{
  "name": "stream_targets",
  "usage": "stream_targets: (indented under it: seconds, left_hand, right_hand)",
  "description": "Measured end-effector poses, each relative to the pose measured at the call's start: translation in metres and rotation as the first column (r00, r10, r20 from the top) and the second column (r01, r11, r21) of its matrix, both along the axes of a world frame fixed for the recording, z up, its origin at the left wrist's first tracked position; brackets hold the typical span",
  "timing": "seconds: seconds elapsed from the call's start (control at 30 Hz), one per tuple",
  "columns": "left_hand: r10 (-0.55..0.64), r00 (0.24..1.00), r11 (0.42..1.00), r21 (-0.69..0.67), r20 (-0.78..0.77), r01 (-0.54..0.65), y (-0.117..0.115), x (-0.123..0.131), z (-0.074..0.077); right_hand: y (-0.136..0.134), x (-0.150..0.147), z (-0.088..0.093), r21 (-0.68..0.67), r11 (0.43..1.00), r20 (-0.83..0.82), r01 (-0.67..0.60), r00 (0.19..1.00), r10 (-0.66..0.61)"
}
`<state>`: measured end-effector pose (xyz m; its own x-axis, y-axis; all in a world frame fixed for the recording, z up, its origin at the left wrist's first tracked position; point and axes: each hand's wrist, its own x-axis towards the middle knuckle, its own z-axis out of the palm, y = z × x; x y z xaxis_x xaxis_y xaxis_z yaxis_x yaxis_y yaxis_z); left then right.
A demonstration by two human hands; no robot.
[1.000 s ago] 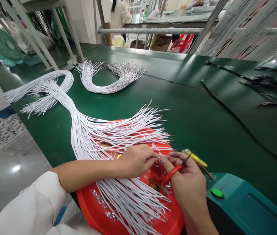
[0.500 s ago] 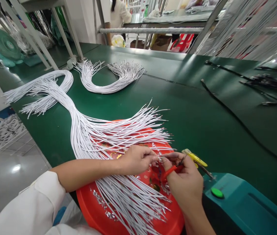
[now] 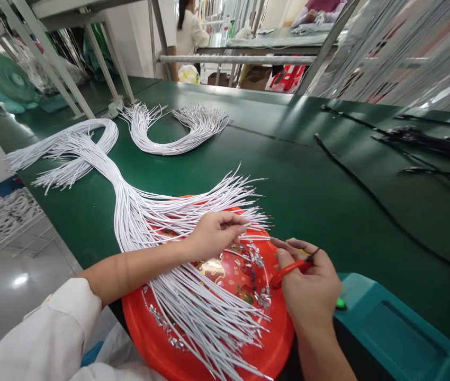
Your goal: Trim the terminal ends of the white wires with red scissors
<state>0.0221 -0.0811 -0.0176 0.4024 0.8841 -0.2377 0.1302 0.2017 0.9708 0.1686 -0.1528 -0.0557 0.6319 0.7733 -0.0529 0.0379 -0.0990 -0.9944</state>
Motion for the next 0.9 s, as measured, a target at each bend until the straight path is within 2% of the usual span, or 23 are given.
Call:
stream_targets:
  seconds: [0.1, 0.17, 0.23, 0.3, 0.33, 0.37, 0.4, 0.47, 0.53, 0.6, 0.67, 0.7, 0.73, 0.8, 0.9]
  left_hand:
    - [0.011, 1.0, 0.991, 0.135, 0.013, -0.013, 0.011, 0.0, 0.023]
    - [0.046, 0.999, 0.946, 0.322, 0.013, -0.047, 0.025, 0.004, 0.037]
    - [0.108, 0.994, 0.819, 0.566, 0.018, -0.099, 0.045, 0.01, 0.045]
    - [0.184, 0.983, 0.638, 0.762, -0.009, -0.112, 0.066, 0.017, 0.044]
    - [0.216, 0.974, 0.574, 0.816, -0.069, -0.069, 0.074, 0.019, 0.04]
    - [0.23, 0.957, 0.545, 0.838, -0.176, 0.023, 0.08, 0.021, 0.034]
    - [0.217, 0.92, 0.55, 0.82, -0.328, 0.162, 0.083, 0.021, 0.027]
    - [0.134, 0.783, 0.56, 0.698, -0.608, 0.447, 0.076, 0.019, 0.013]
    - [0.093, 0.702, 0.475, 0.651, -0.706, 0.592, 0.055, 0.012, 0.003]
    - [0.018, 0.639, 0.399, 0.592, -0.769, 0.7, 0.026, 0.003, -0.001]
    - [-0.113, 0.514, 0.329, 0.456, -0.85, 0.827, -0.001, -0.009, 0.001]
    - [-0.169, 0.427, 0.286, 0.37, -0.888, 0.884, -0.012, -0.015, 0.002]
    - [-0.2, 0.344, 0.281, 0.283, -0.918, 0.917, -0.021, -0.021, 0.002]
    - [-0.219, 0.21, 0.309, 0.137, -0.953, 0.941, -0.03, -0.033, 0.001]
    - [-0.246, 0.147, 0.328, 0.06, -0.958, 0.943, -0.031, -0.045, -0.004]
  right_hand:
    - [0.0, 0.001, 0.003, 0.028, 0.999, -0.069, 0.047, 0.997, -0.045]
    - [0.0, 0.002, 0.006, 0.063, 0.995, -0.087, 0.074, 0.994, -0.068]
    - [-0.001, 0.002, 0.009, 0.113, 0.989, -0.087, 0.099, 0.992, -0.09]
    - [-0.001, 0.002, 0.013, 0.15, 0.979, -0.089, 0.136, 0.988, -0.123]
    - [-0.002, 0.002, 0.015, 0.164, 0.974, -0.091, 0.158, 0.985, -0.145]
    - [-0.002, 0.002, 0.017, 0.174, 0.969, -0.095, 0.176, 0.982, -0.161]
    - [-0.002, 0.003, 0.019, 0.183, 0.965, -0.095, 0.19, 0.98, -0.175]
    - [-0.002, 0.004, 0.023, 0.196, 0.96, -0.091, 0.2, 0.978, -0.185]
    - [-0.001, 0.006, 0.026, 0.208, 0.956, -0.104, 0.205, 0.977, -0.187]
    - [-0.001, 0.007, 0.027, 0.235, 0.946, -0.121, 0.221, 0.973, -0.197]
    - [0.0, 0.008, 0.028, 0.275, 0.933, -0.134, 0.232, 0.97, -0.201]
    - [0.0, 0.008, 0.028, 0.291, 0.928, -0.138, 0.231, 0.97, -0.198]
    - [0.0, 0.008, 0.028, 0.301, 0.926, -0.144, 0.229, 0.971, -0.193]
    - [0.0, 0.008, 0.029, 0.306, 0.927, -0.161, 0.218, 0.971, -0.175]
    - [-0.001, 0.008, 0.03, 0.307, 0.929, -0.167, 0.204, 0.973, -0.159]
